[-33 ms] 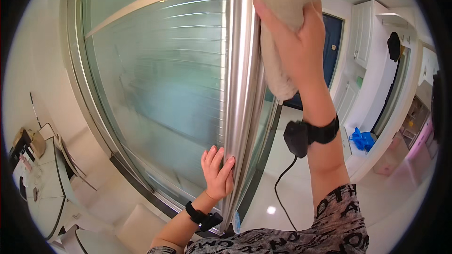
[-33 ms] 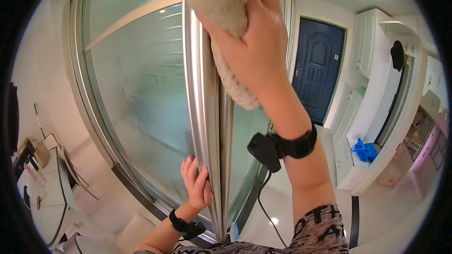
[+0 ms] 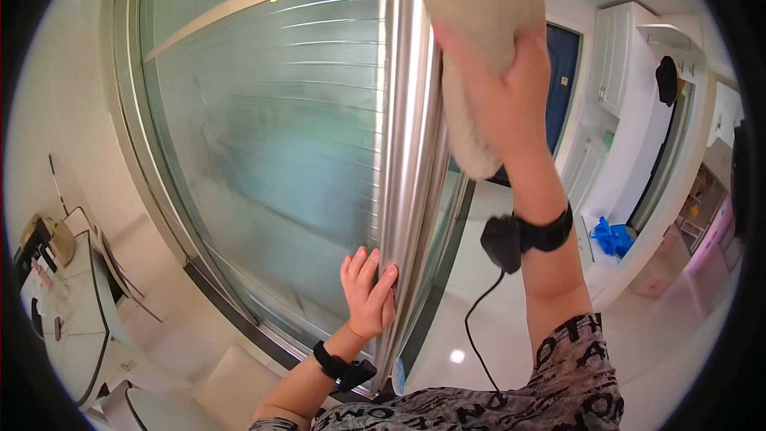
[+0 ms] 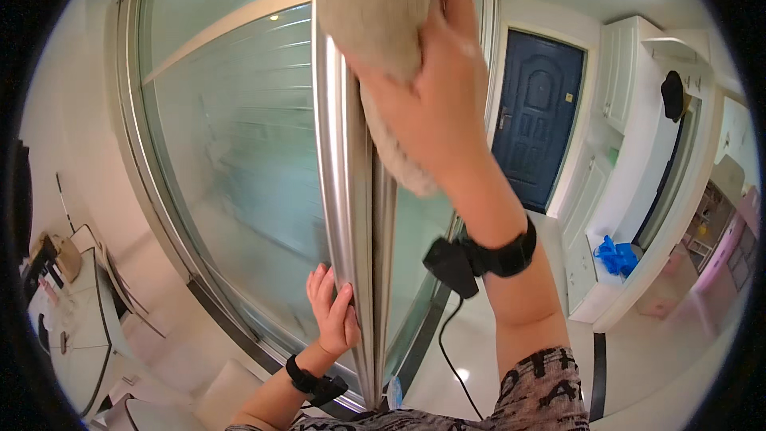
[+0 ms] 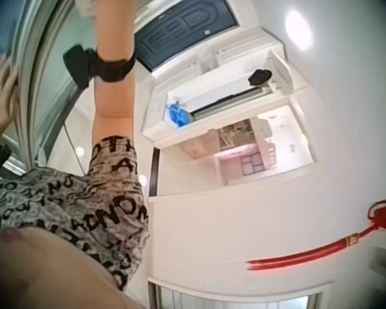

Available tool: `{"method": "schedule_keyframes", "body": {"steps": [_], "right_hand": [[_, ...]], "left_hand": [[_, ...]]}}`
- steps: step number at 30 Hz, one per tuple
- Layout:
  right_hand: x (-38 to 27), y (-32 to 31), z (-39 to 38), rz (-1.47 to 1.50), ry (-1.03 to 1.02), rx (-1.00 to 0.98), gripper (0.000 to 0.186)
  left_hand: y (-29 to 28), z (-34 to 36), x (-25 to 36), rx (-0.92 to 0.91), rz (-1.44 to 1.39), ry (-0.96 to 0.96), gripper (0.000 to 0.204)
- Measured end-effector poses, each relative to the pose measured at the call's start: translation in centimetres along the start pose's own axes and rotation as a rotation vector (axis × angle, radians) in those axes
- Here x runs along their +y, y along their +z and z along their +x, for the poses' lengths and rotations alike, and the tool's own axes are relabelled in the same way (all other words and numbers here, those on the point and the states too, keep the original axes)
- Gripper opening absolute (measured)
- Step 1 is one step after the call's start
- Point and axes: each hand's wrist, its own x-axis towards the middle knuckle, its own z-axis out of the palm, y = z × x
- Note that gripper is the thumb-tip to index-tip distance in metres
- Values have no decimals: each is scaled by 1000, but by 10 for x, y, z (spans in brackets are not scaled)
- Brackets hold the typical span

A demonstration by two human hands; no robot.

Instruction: Cleaning a glass sliding door with a cloth.

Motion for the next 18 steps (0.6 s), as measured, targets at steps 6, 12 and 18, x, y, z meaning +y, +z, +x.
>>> {"method": "schedule_keyframes", "body": {"steps": [6, 12, 18], "right_hand": [[-9, -18, -43, -265, -299, -209, 45], [-49, -31, 4, -376, -164, -418, 47], [-33, -30, -94, -328, -369, -423, 41]], "left_hand": [[-3, -5, -6, -43, 32, -19, 39], [-13, 0, -2, -51, -14, -37, 46], [-37, -3, 2, -40, -149, -95, 50]]}}
